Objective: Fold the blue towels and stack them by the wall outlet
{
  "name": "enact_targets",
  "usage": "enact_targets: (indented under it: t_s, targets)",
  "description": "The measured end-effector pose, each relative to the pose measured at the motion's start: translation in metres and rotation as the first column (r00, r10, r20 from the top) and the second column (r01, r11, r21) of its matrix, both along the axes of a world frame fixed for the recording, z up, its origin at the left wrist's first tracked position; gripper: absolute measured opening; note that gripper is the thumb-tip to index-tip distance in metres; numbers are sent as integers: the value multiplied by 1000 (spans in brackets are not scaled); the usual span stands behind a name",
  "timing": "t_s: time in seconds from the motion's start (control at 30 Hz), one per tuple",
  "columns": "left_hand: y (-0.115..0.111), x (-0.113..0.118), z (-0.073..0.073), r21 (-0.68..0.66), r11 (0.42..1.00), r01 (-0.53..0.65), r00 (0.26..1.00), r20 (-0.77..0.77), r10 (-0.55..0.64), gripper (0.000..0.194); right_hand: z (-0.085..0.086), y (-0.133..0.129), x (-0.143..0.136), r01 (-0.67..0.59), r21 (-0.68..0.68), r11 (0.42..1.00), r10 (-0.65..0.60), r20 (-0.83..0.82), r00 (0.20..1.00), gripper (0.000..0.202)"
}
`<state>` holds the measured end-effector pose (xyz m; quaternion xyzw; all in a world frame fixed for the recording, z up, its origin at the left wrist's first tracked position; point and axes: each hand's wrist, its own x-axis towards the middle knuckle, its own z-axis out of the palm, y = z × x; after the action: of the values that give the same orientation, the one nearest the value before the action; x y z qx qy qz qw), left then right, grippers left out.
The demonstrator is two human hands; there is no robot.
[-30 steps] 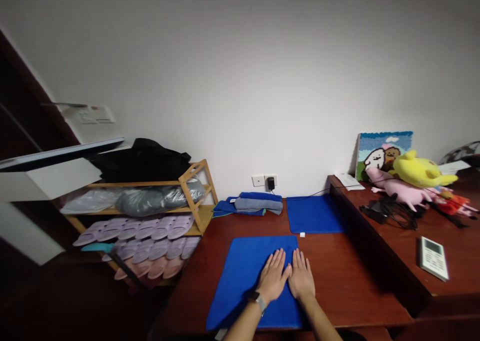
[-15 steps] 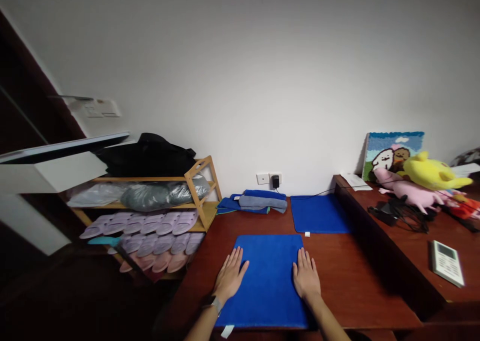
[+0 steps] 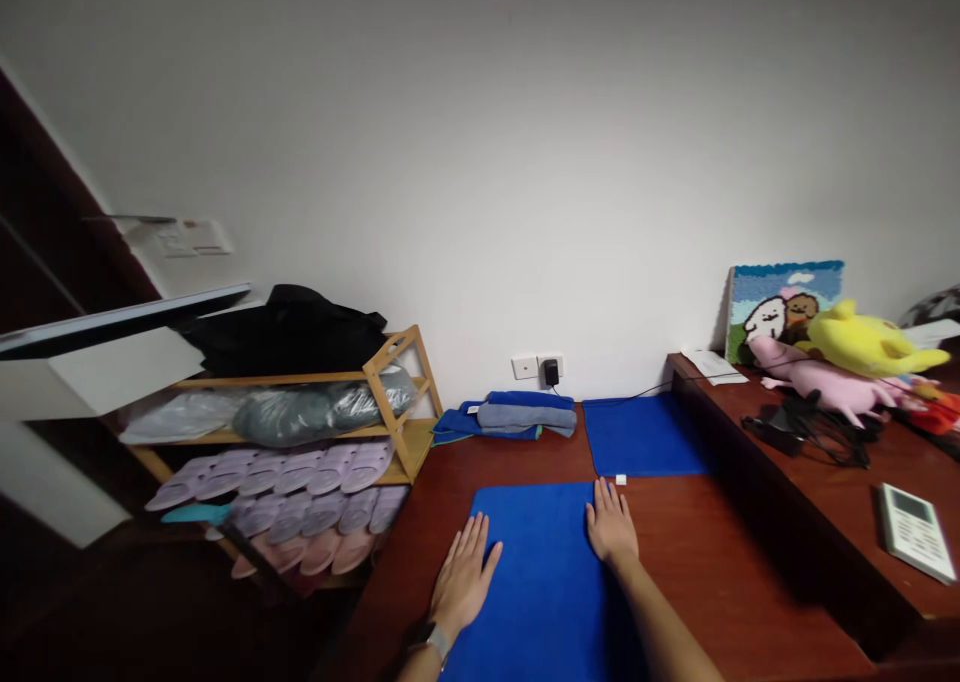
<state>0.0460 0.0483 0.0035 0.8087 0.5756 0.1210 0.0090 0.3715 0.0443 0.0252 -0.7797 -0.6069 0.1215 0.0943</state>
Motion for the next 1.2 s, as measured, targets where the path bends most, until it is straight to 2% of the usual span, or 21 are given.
enact_targets:
  t_s: [0.2, 0.33, 0.4, 0.5, 0.6, 0.67, 0.73, 0.8, 0.9, 1.1, 1.2]
  targets:
    - [3, -3, -6, 29, 1000, 4, 999, -43, -3, 69, -12, -1, 2, 7, 37, 999, -5, -40, 999, 70]
    - [5, 0, 1, 34, 999, 10, 995, -96, -6, 74, -10, -1, 2, 3, 46, 999, -1, -41, 999, 70]
    - [8, 11, 7, 77, 997, 6, 996, -94, 1, 74, -9, -1, 2, -4, 46, 999, 5, -37, 999, 70]
    - [12, 50, 17, 107, 992, 67, 997, -55, -61, 69, -7, -1, 1, -9, 35, 999, 11, -39, 999, 70]
    - [18, 108, 21, 40, 966, 257, 966, -27, -256, 66, -3, -2, 1, -13, 24, 1000, 14, -29, 999, 69]
    - [21, 146, 20, -1, 942, 337, 942, 2, -337, 64, -1, -2, 1, -23, 15, 1000, 23, -6, 1000, 69]
    - [24, 173, 16, -33, 937, 348, 937, 31, -347, 64, -1, -2, 2, -38, 7, 999, 38, 14, 999, 68]
    - [28, 183, 12, -57, 942, 331, 944, 43, -329, 64, -1, -2, 2, -45, 1, 999, 45, 19, 999, 67]
    - [38, 162, 13, -85, 960, 265, 964, 23, -264, 67, -2, -1, 2, -23, 6, 1000, 23, -1, 1000, 68]
    - [64, 56, 26, -132, 991, 19, 999, -46, -25, 77, -7, 0, 3, -11, 14, 1000, 11, -17, 1000, 70]
    - [70, 25, 24, -114, 993, -44, 998, -53, 38, 78, -9, 0, 3, -5, 6, 1000, 5, -1, 1000, 69]
